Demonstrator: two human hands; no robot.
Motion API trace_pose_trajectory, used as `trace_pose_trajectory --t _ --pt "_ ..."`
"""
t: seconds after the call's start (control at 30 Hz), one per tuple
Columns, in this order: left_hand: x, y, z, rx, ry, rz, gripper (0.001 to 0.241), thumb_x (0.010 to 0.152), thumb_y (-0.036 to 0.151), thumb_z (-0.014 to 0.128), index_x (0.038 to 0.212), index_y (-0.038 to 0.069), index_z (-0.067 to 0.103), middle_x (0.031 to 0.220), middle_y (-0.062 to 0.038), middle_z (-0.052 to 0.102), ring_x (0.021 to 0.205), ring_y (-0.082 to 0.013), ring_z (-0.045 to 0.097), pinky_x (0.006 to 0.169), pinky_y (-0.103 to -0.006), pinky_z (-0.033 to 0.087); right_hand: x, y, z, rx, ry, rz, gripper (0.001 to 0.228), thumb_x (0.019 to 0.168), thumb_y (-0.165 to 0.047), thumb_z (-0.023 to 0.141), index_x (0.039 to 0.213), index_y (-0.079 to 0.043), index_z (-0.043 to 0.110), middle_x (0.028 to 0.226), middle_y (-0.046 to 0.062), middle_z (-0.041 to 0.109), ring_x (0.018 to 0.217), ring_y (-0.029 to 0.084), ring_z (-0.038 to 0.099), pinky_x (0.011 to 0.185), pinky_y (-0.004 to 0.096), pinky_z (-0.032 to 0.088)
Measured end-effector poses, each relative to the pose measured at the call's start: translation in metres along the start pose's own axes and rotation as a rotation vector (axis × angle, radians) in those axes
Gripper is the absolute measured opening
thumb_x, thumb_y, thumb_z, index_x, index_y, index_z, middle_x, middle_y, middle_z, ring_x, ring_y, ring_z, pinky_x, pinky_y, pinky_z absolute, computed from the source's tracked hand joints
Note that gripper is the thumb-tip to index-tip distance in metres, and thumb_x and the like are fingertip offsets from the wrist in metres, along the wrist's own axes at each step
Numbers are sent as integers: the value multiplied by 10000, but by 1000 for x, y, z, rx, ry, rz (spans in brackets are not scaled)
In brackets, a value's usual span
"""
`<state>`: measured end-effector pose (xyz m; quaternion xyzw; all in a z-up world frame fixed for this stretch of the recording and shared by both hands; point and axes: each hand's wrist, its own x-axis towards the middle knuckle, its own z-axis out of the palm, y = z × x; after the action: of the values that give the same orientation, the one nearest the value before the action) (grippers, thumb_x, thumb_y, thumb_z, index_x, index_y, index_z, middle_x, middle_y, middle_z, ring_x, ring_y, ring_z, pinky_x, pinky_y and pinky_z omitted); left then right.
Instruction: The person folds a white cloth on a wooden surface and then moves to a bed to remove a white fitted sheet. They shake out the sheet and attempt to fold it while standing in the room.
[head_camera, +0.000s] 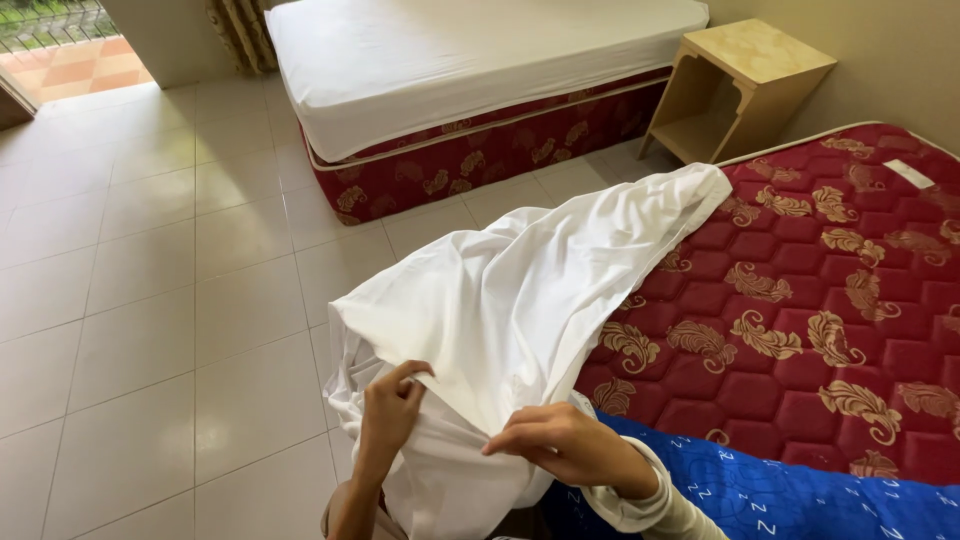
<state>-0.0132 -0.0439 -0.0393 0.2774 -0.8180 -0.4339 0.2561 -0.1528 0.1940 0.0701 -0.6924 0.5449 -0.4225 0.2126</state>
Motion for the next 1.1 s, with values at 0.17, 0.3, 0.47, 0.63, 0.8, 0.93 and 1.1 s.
trace_pose_trajectory --t 0.17,0.3,0.47,0.63,0.8,0.93,1.1 --pt "14 -28 15 24 103 -31 172 894 -1 628 864 80 777 492 -2 419 451 -83 338 440 -304 256 0 -1 -1 14 -51 -47 360 835 102 675 1147 -55 760 980 93 744 814 233 733 670 330 570" --pt "10 -21 32 23 -38 9 117 863 38 666 922 79 757 497 -40 471 450 -116 418 456 -332 346 0 0 -1 -6 -15 -54 336 856 108 676 1124 -71 771 977 90 735 824 243 738 692 330 563" --pt "19 -49 63 82 -120 49 220 793 119 742 1010 83 747 538 -68 571 468 -178 552 511 -363 480 0 11 8 90 -19 3 269 905 95 698 1098 -78 772 980 88 739 812 242 743 701 329 567" --pt "55 -92 64 46 16 -131 288 832 24 571 1031 104 763 571 -37 592 484 -141 560 482 -336 437 -1 10 18 79 -145 -62 351 866 130 662 1124 -79 776 968 92 709 852 255 726 731 348 557" --pt "63 -98 53 -227 123 -157 258 863 -5 519 991 64 732 549 -2 551 469 -89 483 442 -312 351 -8 10 -1 50 -66 -16 331 841 123 684 1081 -79 789 962 90 726 802 224 728 684 328 547" --pt "69 -123 42 -257 -50 -115 338 830 -54 464 1008 47 733 541 2 488 462 -84 417 443 -306 323 -13 24 -13 84 88 -76 263 860 121 707 1036 -56 788 958 84 735 802 180 716 670 295 543" --pt "57 -135 24 -148 -187 -94 265 869 -7 537 1041 33 733 544 -14 561 481 -73 484 467 -291 393 -26 39 -30 16 245 117 256 796 130 699 955 -44 799 899 66 763 728 158 711 607 278 516"
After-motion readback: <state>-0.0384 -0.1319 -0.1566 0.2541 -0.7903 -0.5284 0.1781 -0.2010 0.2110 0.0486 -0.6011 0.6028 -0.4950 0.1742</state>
